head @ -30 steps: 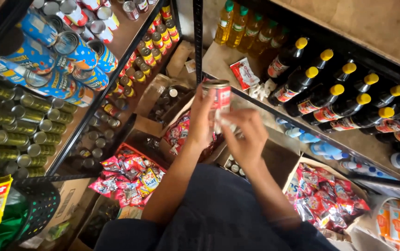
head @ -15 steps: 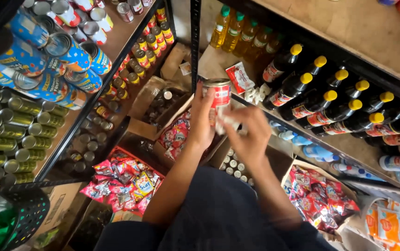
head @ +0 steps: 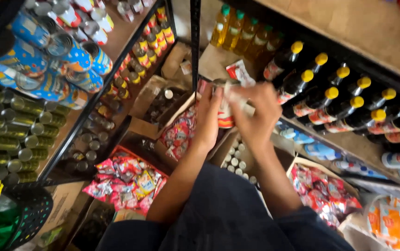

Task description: The person is wiping dust or residue off canned tuna with a cloth and organizing them on a shelf.

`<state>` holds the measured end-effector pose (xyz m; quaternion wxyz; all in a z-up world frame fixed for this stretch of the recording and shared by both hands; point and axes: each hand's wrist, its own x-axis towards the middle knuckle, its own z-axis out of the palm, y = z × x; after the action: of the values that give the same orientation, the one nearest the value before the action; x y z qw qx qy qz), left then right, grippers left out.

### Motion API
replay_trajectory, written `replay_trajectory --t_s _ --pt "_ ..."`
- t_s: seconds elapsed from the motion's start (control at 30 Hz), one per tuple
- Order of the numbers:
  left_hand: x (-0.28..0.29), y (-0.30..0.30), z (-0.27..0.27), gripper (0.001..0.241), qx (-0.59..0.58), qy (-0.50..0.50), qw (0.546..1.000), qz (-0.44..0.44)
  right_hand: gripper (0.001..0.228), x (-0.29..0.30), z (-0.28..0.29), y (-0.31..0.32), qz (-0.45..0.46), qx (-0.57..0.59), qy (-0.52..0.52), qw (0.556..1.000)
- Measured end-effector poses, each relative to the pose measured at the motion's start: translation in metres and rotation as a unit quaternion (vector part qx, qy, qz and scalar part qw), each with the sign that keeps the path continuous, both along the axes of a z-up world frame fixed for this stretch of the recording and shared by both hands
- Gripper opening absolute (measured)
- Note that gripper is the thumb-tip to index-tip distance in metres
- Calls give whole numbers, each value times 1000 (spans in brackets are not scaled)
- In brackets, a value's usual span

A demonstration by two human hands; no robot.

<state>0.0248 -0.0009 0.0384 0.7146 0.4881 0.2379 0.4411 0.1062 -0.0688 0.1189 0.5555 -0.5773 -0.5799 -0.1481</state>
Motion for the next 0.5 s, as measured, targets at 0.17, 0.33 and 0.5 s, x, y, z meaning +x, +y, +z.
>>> replay_trajectory --t_s 0.17,0.33,0.5 --pt "1 0 -5 51 -23 -28 999 20 17 -12 -8 -2 4 12 37 999" --pt "-14 8 1 60 -55 -63 996 25 16 -18 -24 -3 57 -7 59 997" --pt "-9 -12 19 78 -34 4 999 -18 18 -2 -1 12 19 39 38 998"
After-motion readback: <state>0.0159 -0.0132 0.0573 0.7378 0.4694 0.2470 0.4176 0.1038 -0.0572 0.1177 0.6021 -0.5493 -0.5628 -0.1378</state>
